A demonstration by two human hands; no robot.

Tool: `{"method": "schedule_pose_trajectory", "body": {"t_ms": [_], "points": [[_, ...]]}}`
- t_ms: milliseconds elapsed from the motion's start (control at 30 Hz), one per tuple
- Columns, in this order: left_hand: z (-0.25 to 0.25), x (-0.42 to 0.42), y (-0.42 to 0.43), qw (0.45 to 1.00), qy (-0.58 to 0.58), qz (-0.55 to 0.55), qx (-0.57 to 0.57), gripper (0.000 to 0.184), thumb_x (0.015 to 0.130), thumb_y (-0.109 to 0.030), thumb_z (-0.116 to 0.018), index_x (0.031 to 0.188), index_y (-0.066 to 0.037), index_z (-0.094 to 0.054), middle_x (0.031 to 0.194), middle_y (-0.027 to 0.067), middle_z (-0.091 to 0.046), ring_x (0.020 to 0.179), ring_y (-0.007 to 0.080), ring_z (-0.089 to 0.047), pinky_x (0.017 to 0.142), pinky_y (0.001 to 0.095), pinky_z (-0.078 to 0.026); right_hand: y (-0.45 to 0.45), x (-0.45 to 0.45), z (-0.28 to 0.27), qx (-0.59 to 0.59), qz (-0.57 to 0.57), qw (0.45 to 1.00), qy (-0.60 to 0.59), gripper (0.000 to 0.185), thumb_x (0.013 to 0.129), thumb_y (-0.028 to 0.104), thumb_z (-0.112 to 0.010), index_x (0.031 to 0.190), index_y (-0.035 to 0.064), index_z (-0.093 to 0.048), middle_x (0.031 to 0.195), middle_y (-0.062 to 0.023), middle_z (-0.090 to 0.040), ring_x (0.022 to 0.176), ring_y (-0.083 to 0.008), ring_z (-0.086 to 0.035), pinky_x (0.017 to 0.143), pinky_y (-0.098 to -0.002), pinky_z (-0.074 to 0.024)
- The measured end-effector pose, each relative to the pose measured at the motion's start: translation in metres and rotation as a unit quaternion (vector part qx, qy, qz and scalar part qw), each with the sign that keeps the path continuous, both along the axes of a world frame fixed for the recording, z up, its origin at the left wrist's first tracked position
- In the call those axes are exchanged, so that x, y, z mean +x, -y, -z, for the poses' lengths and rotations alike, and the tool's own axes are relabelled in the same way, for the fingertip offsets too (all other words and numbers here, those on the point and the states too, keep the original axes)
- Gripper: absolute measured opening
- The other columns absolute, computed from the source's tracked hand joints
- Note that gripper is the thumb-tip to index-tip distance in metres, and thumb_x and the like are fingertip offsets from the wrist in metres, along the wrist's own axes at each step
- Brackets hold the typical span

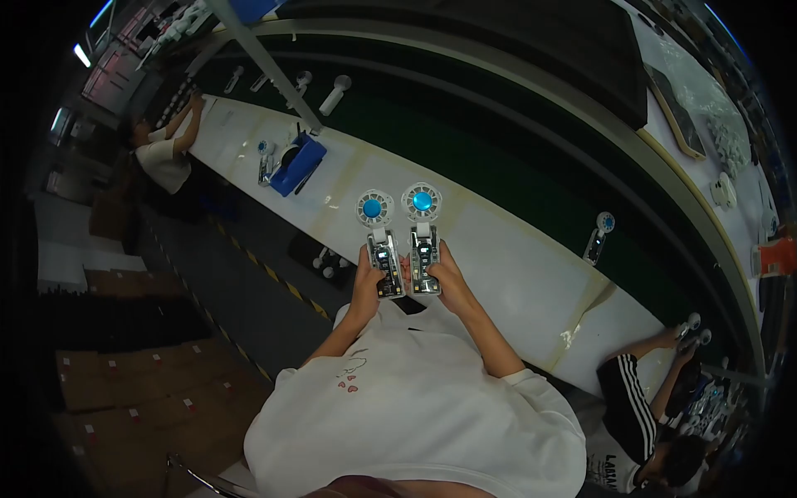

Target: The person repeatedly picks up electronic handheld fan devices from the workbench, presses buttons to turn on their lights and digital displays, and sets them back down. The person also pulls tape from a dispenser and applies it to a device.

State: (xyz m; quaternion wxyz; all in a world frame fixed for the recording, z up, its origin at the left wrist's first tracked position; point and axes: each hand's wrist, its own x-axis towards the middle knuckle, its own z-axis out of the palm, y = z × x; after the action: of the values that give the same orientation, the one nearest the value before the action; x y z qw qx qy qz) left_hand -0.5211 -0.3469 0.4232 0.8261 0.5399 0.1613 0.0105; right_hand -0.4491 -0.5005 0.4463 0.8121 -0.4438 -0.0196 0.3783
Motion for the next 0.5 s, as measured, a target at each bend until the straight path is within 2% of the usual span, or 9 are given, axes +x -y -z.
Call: {"method": "schedule_pose_trajectory", "body": {"t_ms": [67,167,267,333,400,433,500], "points": [[0.008,0.019,-0.008,0.999,-0.003,0.003,-0.044,0.047,0.077,-0.002,-0.037,0.123,-0.004,-0.030,0.100,0.0120,-0.052,0.084,0.0156,-0.057,0.069,0.0295,-0.052,-0.007,0.010,0.007,-0.024,0.038,0.999,-0.009,0.061,0.070,0.007,-0.038,0.129,0.0012,-0.026,0.103,-0.0190,-0.056,0.088,-0.0236,-0.060,0.082,-0.0356,-0.0497],[0.023,0.057,-0.022,0.997,-0.021,0.040,-0.067,0.047,0.077,-0.002,-0.037,0.124,-0.004,-0.029,0.098,0.0109,-0.052,0.084,0.0154,-0.057,0.072,0.0289,-0.051,-0.020,0.031,0.031,-0.035,0.077,0.996,0.002,0.057,0.072,0.008,-0.039,0.128,0.0021,-0.027,0.107,-0.0183,-0.055,0.096,-0.0234,-0.058,0.085,-0.0365,-0.0491],[0.063,0.094,-0.043,0.997,-0.032,0.075,0.013,0.048,0.078,-0.004,-0.038,0.125,-0.005,-0.029,0.094,0.0093,-0.052,0.079,0.0118,-0.052,0.069,0.0247,-0.047,-0.038,0.054,0.057,-0.053,0.144,0.988,0.010,0.045,0.076,0.006,-0.038,0.120,0.0034,-0.032,0.104,-0.0168,-0.056,0.095,-0.0231,-0.058,0.085,-0.0363,-0.0489],[0.087,0.115,-0.058,0.994,-0.031,0.107,0.022,0.048,0.079,-0.006,-0.040,0.126,-0.005,-0.028,0.095,0.0092,-0.051,0.078,0.0112,-0.050,0.066,0.0237,-0.044,-0.050,0.068,0.079,-0.051,0.185,0.981,0.019,0.045,0.076,0.006,-0.038,0.120,0.0037,-0.031,0.103,-0.0166,-0.056,0.092,-0.0227,-0.059,0.083,-0.0359,-0.0493],[0.095,0.134,-0.071,0.988,-0.029,0.122,0.092,0.048,0.080,-0.007,-0.041,0.126,-0.004,-0.028,0.097,0.0096,-0.051,0.079,0.0131,-0.050,0.067,0.0252,-0.044,-0.065,0.080,0.093,-0.049,0.233,0.971,0.010,0.045,0.076,0.005,-0.037,0.120,0.0044,-0.031,0.101,-0.0166,-0.057,0.086,-0.0216,-0.059,0.078,-0.0348,-0.0502],[0.098,0.142,-0.078,0.986,-0.019,0.124,0.110,0.050,0.081,-0.009,-0.042,0.128,-0.003,-0.026,0.100,0.0113,-0.052,0.082,0.0169,-0.051,0.070,0.0282,-0.044,-0.072,0.086,0.097,-0.049,0.239,0.970,0.012,0.045,0.076,0.005,-0.037,0.120,0.0044,-0.031,0.101,-0.0166,-0.057,0.086,-0.0216,-0.059,0.078,-0.0348,-0.0502],[0.108,0.155,-0.092,0.982,-0.016,0.134,0.133,0.052,0.081,-0.008,-0.041,0.130,-0.003,-0.024,0.100,0.0114,-0.052,0.081,0.0164,-0.052,0.071,0.0280,-0.045,-0.082,0.096,0.109,-0.028,0.254,0.967,0.003,0.044,0.076,0.004,-0.037,0.119,0.0039,-0.031,0.100,-0.0162,-0.057,0.085,-0.0214,-0.059,0.077,-0.0347,-0.0502]]}}
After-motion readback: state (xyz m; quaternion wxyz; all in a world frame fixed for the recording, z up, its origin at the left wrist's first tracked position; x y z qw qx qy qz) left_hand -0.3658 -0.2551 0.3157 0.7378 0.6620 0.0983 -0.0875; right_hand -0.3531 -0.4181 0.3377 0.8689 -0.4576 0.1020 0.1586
